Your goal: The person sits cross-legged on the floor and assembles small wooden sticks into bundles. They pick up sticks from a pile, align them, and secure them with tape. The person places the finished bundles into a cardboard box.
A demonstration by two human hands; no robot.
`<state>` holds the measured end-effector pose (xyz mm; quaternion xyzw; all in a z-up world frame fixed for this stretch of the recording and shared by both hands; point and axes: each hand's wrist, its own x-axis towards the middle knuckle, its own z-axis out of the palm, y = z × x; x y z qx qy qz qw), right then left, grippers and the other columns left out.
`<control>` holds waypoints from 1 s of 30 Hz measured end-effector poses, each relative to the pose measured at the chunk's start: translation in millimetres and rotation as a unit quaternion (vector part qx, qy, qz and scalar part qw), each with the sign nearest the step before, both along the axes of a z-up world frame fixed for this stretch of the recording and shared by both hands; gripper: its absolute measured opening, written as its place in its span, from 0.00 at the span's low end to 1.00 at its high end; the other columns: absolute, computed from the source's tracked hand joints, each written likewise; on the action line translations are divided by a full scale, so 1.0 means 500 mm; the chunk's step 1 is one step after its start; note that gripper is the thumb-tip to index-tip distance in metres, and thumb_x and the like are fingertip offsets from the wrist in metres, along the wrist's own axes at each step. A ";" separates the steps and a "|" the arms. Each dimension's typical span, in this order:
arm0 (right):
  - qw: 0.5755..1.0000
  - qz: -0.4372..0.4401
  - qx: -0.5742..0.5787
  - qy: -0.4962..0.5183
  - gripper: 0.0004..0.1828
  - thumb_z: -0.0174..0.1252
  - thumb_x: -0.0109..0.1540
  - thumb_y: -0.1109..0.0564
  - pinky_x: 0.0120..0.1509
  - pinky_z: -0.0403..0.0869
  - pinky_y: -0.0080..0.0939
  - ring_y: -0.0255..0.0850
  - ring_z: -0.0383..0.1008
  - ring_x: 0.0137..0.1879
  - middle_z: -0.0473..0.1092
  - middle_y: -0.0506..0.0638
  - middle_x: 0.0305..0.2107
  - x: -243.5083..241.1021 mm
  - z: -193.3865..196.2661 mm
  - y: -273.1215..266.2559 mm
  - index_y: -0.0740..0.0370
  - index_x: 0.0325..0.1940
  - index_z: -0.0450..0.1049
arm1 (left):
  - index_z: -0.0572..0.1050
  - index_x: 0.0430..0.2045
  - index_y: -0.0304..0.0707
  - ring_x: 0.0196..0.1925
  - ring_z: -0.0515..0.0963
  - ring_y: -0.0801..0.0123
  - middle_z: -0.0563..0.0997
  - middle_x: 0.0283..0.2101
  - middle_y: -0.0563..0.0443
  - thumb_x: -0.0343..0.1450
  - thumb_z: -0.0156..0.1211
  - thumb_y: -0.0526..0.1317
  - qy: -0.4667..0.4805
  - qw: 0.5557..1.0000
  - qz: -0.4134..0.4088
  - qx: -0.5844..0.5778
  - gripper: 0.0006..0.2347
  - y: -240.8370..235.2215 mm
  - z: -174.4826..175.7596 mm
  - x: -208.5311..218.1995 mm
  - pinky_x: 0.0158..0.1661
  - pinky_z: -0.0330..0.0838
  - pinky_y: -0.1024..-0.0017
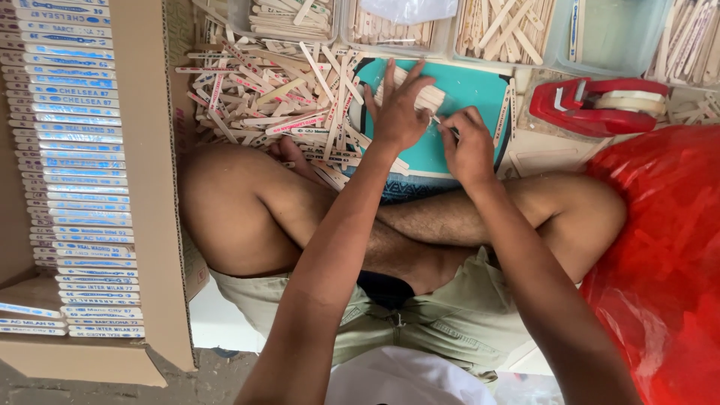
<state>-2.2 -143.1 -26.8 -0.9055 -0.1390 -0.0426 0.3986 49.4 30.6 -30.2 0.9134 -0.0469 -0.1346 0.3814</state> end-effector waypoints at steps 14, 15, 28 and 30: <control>0.994 0.037 0.094 0.040 0.07 0.60 0.68 0.72 0.58 0.78 0.45 0.49 0.75 0.47 0.65 0.56 0.38 0.008 -0.009 -0.006 0.67 0.39 0.70 | 0.73 0.58 0.64 0.81 0.33 0.59 0.52 0.76 0.73 0.72 0.66 0.37 -0.028 0.999 0.027 -0.004 0.20 -0.012 -0.034 -0.006 0.68 0.23 0.25; 0.995 0.037 0.089 0.039 0.08 0.60 0.68 0.72 0.57 0.77 0.45 0.50 0.75 0.47 0.65 0.56 0.38 0.005 -0.007 -0.006 0.67 0.38 0.70 | 0.73 0.58 0.64 0.81 0.33 0.57 0.52 0.76 0.72 0.73 0.66 0.37 -0.050 0.998 0.028 -0.009 0.20 -0.014 -0.046 -0.011 0.68 0.24 0.23; 0.989 -0.052 0.025 0.132 0.07 0.64 0.66 0.63 0.52 0.71 0.41 0.42 0.75 0.44 0.75 0.48 0.36 0.030 -0.028 -0.021 0.57 0.34 0.75 | 0.74 0.58 0.63 0.80 0.31 0.58 0.53 0.76 0.71 0.71 0.67 0.36 -0.009 1.000 -0.012 -0.003 0.21 0.000 -0.006 -0.003 0.68 0.23 0.25; 1.000 0.011 0.006 0.020 0.05 0.61 0.62 0.66 0.50 0.70 0.43 0.45 0.75 0.42 0.75 0.49 0.33 0.032 -0.038 -0.026 0.57 0.35 0.77 | 0.74 0.56 0.66 0.81 0.34 0.55 0.55 0.76 0.71 0.71 0.67 0.38 -0.025 1.000 -0.011 -0.013 0.20 0.005 -0.023 0.003 0.67 0.22 0.26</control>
